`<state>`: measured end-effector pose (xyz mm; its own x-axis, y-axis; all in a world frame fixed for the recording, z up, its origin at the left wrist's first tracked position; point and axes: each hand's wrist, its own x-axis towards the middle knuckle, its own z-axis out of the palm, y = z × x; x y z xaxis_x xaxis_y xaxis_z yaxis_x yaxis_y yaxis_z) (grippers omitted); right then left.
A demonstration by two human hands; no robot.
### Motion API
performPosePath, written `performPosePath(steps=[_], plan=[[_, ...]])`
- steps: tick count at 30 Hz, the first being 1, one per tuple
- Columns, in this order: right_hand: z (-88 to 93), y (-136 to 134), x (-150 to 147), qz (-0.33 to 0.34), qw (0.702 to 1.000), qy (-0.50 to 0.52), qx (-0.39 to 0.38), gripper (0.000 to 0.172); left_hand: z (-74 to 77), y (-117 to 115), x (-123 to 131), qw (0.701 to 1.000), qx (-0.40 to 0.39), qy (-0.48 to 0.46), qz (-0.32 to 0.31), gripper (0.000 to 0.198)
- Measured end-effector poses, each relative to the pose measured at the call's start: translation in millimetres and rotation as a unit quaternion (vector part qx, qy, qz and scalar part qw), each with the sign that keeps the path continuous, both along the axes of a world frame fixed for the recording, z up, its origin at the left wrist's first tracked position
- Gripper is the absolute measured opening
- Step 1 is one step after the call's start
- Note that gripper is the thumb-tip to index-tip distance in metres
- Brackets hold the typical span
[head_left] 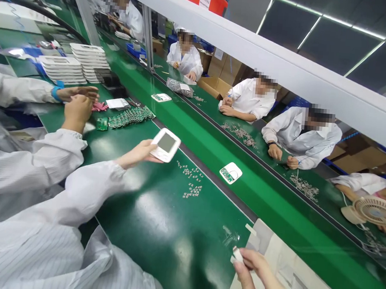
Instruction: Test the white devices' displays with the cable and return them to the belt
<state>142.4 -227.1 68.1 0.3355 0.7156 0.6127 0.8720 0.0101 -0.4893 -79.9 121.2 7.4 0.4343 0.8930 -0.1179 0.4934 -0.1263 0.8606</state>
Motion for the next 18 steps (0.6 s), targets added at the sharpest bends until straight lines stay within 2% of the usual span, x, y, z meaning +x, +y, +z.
performPosePath(steps=[2, 3, 4, 6, 7, 8, 10, 13, 18], plan=[[0.6, 8.8, -3.3, 0.002, 1.0, 0.015, -0.003, 0.024, 13.5, -34.2, 11.8, 0.991, -0.062, -0.091, -0.075, 0.042], [-0.4, 13.2, -5.7, 0.011, 1.0, 0.019, -0.002, 0.023, 18.4, -52.7, 17.9, 0.976, -0.11, -0.147, -0.119, 0.042], [-1.8, 17.0, -8.4, 0.025, 1.0, 0.018, 0.001, 0.021, 22.1, -70.9, 24.0, 0.935, -0.199, -0.237, -0.173, 0.044], [-4.9, 22.3, -13.3, 0.062, 0.998, 0.01, 0.014, 0.012, 26.9, -103.9, 35.7, 0.845, -0.332, -0.347, -0.236, 0.051], [-6.0, 23.5, -15.1, 0.08, 0.997, 0.005, 0.023, 0.009, 28.7, -117.5, 40.8, 0.81, -0.374, -0.376, -0.249, 0.051], [-6.4, 23.9, -16.3, 0.092, 0.995, 0.0, 0.035, 0.012, 30.3, -128.7, 45.2, 0.791, -0.401, -0.385, -0.256, 0.049], [-5.7, 23.1, -16.9, 0.102, 0.993, -0.013, 0.058, 0.02, 33.6, -143.5, 51.0, 0.772, -0.434, -0.379, -0.269, 0.041], [-2.7, 21.4, -15.1, 0.102, 0.991, -0.029, 0.075, 0.026, 38.0, -150.7, 52.7, 0.754, -0.461, -0.361, -0.299, 0.037], [-0.2, 23.4, -13.3, 0.163, 0.984, -0.042, 0.053, 0.025, 42.5, -148.3, 49.6, 0.753, -0.459, -0.359, -0.305, 0.034]])
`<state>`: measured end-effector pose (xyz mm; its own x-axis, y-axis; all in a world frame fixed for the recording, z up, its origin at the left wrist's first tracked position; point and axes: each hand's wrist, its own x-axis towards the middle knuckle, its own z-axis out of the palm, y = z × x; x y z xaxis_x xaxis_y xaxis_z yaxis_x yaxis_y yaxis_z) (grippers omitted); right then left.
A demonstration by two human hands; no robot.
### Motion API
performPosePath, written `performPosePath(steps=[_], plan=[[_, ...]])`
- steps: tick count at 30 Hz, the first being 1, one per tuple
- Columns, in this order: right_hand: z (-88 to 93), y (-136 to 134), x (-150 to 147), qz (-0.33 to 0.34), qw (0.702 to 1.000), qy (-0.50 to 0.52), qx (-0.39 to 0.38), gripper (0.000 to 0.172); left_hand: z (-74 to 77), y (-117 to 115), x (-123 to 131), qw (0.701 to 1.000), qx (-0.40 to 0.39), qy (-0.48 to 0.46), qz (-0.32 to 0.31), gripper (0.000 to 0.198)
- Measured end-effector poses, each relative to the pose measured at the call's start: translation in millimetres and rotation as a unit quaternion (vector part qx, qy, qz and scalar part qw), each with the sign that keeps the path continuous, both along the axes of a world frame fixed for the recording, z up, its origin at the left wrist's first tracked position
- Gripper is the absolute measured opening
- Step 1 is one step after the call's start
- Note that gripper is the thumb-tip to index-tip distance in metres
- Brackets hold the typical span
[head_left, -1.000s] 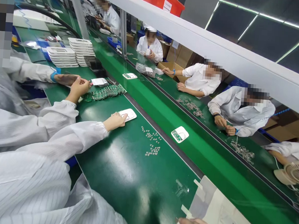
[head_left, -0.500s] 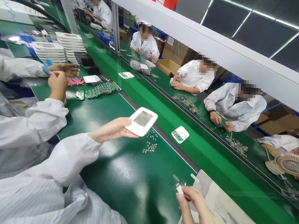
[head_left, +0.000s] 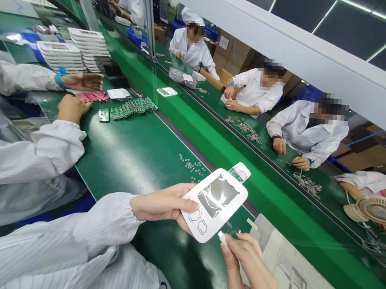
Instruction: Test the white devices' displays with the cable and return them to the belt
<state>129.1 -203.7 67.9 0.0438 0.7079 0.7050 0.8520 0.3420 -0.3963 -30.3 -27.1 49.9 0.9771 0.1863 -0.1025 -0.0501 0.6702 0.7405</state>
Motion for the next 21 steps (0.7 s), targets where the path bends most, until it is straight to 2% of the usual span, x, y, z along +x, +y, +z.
performPosePath(steps=[9, 14, 18, 21], plan=[[3.3, 2.5, -4.5, 0.016, 1.0, -0.005, -0.026, 0.021, 2.4, -0.3, -0.7, 1.0, 0.001, 0.006, 0.009, 0.036], [2.3, 1.6, -4.0, -0.015, 1.0, -0.019, -0.004, 0.02, 1.5, -2.6, -1.3, 0.999, 0.044, 0.018, 0.014, 0.037], [-4.3, -3.0, 1.5, -0.034, 0.997, -0.072, -0.003, 0.021, 8.3, -15.0, 0.9, 0.995, 0.091, 0.01, 0.048, 0.042], [-5.0, -9.1, 5.4, -0.051, 0.997, -0.061, 0.002, 0.022, 12.6, -28.8, 2.8, 0.99, 0.122, -0.006, 0.075, 0.039]])
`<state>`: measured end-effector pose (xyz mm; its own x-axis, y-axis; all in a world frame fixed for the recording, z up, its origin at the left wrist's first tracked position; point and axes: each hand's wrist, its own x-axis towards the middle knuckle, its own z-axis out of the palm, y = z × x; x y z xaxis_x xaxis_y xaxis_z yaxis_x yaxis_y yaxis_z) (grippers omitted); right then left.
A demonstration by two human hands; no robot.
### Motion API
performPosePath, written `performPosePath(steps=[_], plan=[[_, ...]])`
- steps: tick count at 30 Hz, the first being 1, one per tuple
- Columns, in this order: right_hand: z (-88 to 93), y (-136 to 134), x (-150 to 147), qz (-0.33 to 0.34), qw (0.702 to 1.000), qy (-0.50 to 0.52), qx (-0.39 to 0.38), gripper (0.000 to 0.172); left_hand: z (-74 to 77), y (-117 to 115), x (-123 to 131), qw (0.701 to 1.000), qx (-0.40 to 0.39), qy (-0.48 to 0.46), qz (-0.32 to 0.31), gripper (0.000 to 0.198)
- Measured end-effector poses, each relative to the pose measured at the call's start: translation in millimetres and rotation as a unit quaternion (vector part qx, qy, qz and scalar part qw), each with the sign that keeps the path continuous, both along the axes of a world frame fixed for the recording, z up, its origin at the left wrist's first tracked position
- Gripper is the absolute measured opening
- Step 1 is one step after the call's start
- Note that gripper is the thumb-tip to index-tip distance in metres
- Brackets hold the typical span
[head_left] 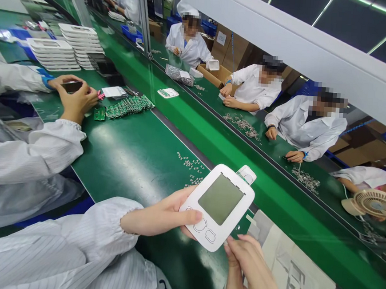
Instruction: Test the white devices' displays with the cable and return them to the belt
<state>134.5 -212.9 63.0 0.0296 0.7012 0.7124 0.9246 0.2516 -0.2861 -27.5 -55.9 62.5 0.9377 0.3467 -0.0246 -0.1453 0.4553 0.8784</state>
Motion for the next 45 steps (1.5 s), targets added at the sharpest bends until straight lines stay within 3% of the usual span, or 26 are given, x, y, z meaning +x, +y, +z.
performPosePath(steps=[5, 14, 20, 40, 45], plan=[[6.5, -9.0, 2.6, -0.021, 0.999, 0.046, 0.005, 0.025, -0.2, -14.0, 1.4, 0.998, 0.054, -0.035, 0.023, 0.033], [7.2, -8.3, 5.5, -0.011, 0.999, 0.041, -0.002, 0.023, 3.8, -6.0, 1.6, 0.985, 0.164, -0.059, 0.006, 0.029], [5.3, -11.1, 3.6, -0.02, 0.998, 0.054, -0.023, 0.022, 0.8, -9.7, 3.0, 0.994, 0.045, -0.068, -0.071, 0.028], [5.9, -14.1, 2.8, -0.029, 0.996, 0.055, -0.058, 0.021, 1.3, -9.1, 4.5, 0.996, 0.043, -0.053, -0.062, 0.03], [11.0, -9.8, 2.1, -0.065, 0.996, 0.037, -0.044, 0.017, 0.2, -12.6, 5.3, 0.999, 0.031, -0.038, -0.002, 0.027]])
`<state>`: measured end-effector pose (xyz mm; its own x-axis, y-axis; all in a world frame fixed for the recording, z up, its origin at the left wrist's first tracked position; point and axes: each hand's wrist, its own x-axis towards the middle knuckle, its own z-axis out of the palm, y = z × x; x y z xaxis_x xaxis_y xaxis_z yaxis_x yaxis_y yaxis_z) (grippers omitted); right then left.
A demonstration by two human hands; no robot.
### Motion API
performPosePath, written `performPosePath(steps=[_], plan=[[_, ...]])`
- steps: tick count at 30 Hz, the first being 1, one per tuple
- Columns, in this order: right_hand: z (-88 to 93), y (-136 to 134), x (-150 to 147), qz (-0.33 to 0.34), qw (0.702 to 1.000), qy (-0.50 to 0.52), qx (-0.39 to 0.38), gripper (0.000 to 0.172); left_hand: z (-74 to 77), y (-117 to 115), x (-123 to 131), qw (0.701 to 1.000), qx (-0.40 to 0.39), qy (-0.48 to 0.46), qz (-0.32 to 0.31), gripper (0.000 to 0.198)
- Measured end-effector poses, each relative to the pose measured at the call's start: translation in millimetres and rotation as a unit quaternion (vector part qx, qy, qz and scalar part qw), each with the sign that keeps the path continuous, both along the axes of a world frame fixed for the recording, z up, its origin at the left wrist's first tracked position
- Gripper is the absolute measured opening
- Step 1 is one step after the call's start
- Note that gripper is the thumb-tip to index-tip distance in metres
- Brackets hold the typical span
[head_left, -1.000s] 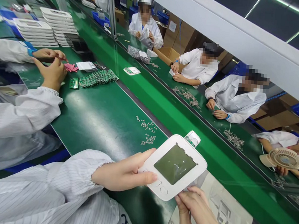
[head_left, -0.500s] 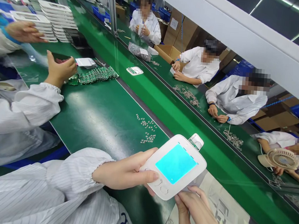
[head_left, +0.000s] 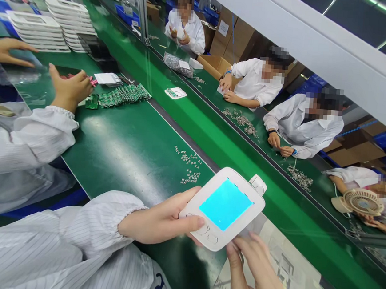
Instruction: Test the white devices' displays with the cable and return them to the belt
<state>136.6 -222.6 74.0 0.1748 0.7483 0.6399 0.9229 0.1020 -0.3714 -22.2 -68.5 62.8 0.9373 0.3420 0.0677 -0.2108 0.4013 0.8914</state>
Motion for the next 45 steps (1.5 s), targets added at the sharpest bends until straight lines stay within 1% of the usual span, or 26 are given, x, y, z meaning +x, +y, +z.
performPosePath(steps=[2, 4, 8, 12, 16, 18, 21, 25, 27, 28, 30, 32, 35, 40, 43, 45], plan=[[3.6, 3.0, -1.4, -0.03, 0.999, -0.03, 0.032, 0.022, -0.5, -1.3, 0.6, 1.0, 0.005, 0.011, 0.019, 0.025], [6.1, 6.4, -5.5, -0.062, 0.995, -0.041, 0.062, 0.024, -1.6, -2.1, 0.8, 0.999, 0.029, 0.023, 0.02, 0.02], [5.7, 15.3, -20.2, -0.139, 0.985, -0.047, 0.086, 0.011, -3.7, -2.4, -1.7, 0.989, 0.126, 0.068, 0.032, 0.016], [3.0, 22.3, -29.3, -0.162, 0.981, -0.073, 0.077, 0.009, -4.6, -1.2, -5.0, 0.968, 0.227, 0.094, 0.05, 0.019], [3.3, 23.1, -28.1, -0.169, 0.978, -0.082, 0.088, 0.008, -6.2, 1.2, -7.5, 0.933, 0.332, 0.121, 0.071, 0.021], [3.9, 22.7, -26.1, -0.175, 0.976, -0.092, 0.095, 0.009, -5.5, 2.7, -9.0, 0.916, 0.374, 0.137, 0.053, 0.024], [3.6, 22.9, -22.6, -0.195, 0.97, -0.103, 0.106, 0.009, -1.6, 4.6, -11.2, 0.896, 0.412, 0.166, 0.011, 0.025], [2.7, 22.8, -19.5, -0.202, 0.965, -0.074, 0.149, 0.01, 2.3, 6.2, -11.9, 0.889, 0.433, 0.144, -0.02, 0.022], [4.8, 21.3, -19.9, -0.194, 0.967, -0.061, 0.156, 0.014, 2.2, 6.5, -11.5, 0.894, 0.426, 0.139, -0.019, 0.021], [6.7, 20.0, -20.3, -0.181, 0.97, -0.056, 0.15, 0.016, 1.8, 6.5, -11.3, 0.901, 0.411, 0.138, -0.017, 0.021], [11.5, 16.3, -21.0, -0.139, 0.981, -0.051, 0.128, 0.02, 0.9, 6.0, -10.9, 0.925, 0.361, 0.121, -0.017, 0.018], [15.7, 12.1, -20.1, -0.093, 0.988, -0.068, 0.105, 0.023, -0.1, 5.2, -10.5, 0.95, 0.299, 0.088, -0.029, 0.017], [18.4, 6.7, -16.5, -0.054, 0.989, -0.111, 0.079, 0.024, -1.8, 3.5, -9.5, 0.973, 0.221, 0.049, -0.05, 0.017], [18.1, 4.8, -13.5, -0.045, 0.989, -0.121, 0.076, 0.024, -2.7, 0.5, -6.7, 0.99, 0.127, 0.029, -0.054, 0.018], [18.6, 6.0, -15.8, -0.033, 0.989, -0.122, 0.074, 0.025, -1.6, -0.5, -6.1, 0.994, 0.098, 0.024, -0.05, 0.017], [18.9, 6.7, -18.5, -0.031, 0.989, -0.117, 0.079, 0.026, -0.7, -0.7, -6.0, 0.995, 0.092, 0.024, -0.043, 0.015]])
